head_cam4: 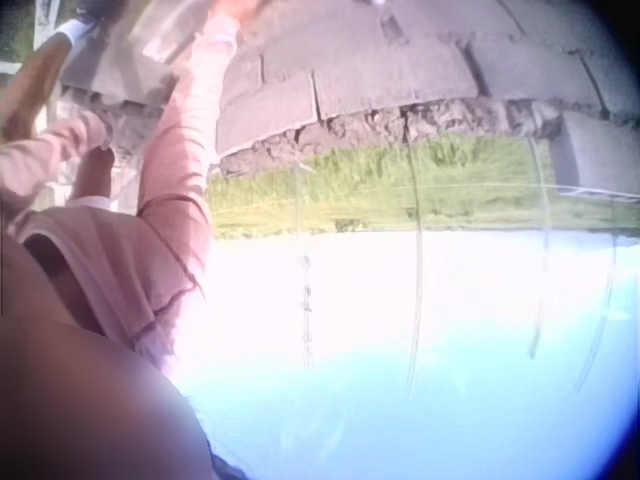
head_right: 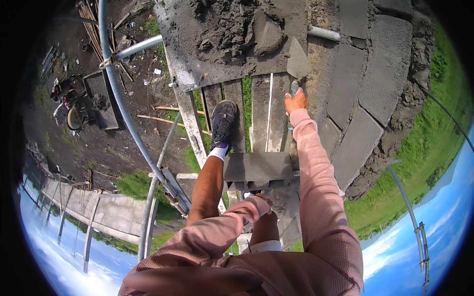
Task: The person places hollow concrete blocks onto a wall on scaffolding, aligns them with rebar, and uses a trowel to spread and smooth mortar between the blocks. The person repeatedly scoops mortar, applies it to the joints, and adjusts the blocks to ensure alignment.
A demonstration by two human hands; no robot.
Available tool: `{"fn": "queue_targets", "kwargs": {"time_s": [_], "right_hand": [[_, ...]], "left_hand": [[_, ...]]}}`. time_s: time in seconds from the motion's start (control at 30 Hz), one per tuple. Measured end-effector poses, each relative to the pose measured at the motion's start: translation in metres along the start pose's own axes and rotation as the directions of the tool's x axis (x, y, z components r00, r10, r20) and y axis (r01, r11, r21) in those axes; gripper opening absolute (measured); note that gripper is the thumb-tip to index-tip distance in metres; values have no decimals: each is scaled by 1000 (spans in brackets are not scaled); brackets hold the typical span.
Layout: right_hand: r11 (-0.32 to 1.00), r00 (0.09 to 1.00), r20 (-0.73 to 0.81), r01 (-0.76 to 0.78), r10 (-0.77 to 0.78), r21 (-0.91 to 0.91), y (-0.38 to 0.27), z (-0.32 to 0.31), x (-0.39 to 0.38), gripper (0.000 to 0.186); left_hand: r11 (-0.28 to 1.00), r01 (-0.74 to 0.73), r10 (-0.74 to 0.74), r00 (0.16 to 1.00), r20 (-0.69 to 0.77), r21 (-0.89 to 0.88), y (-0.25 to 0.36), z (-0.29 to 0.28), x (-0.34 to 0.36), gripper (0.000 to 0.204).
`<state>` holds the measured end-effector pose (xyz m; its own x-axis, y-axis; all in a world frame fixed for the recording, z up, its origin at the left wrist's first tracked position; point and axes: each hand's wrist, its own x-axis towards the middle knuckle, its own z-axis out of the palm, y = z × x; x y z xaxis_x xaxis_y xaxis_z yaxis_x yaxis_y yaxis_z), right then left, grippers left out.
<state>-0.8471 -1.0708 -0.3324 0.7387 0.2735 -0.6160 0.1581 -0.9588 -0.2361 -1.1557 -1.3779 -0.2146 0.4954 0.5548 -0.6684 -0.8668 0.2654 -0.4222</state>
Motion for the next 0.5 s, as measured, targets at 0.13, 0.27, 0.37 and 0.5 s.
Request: {"fn": "queue_targets", "kwargs": {"time_s": [0.13,0.27,0.37,0.5], "right_hand": [[877,927,367,-112,-77,467,-73,37,68,20],[663,692,673,-377,-263,647,-93,8,95,21],[688,729,570,-190,-379,701,-81,-2,64,20],[929,943,-55,310,-327,-203,-84,40,31,40]], "left_hand": [[195,718,-593,629,-502,669,37,0,14,24],[-577,703,-164,399,-902,416,67,4,9,24],[-699,655,-59,344,-937,285,67,11,6,24],[-739,628,-25,337,-941,244,60,20,13,25]]}}
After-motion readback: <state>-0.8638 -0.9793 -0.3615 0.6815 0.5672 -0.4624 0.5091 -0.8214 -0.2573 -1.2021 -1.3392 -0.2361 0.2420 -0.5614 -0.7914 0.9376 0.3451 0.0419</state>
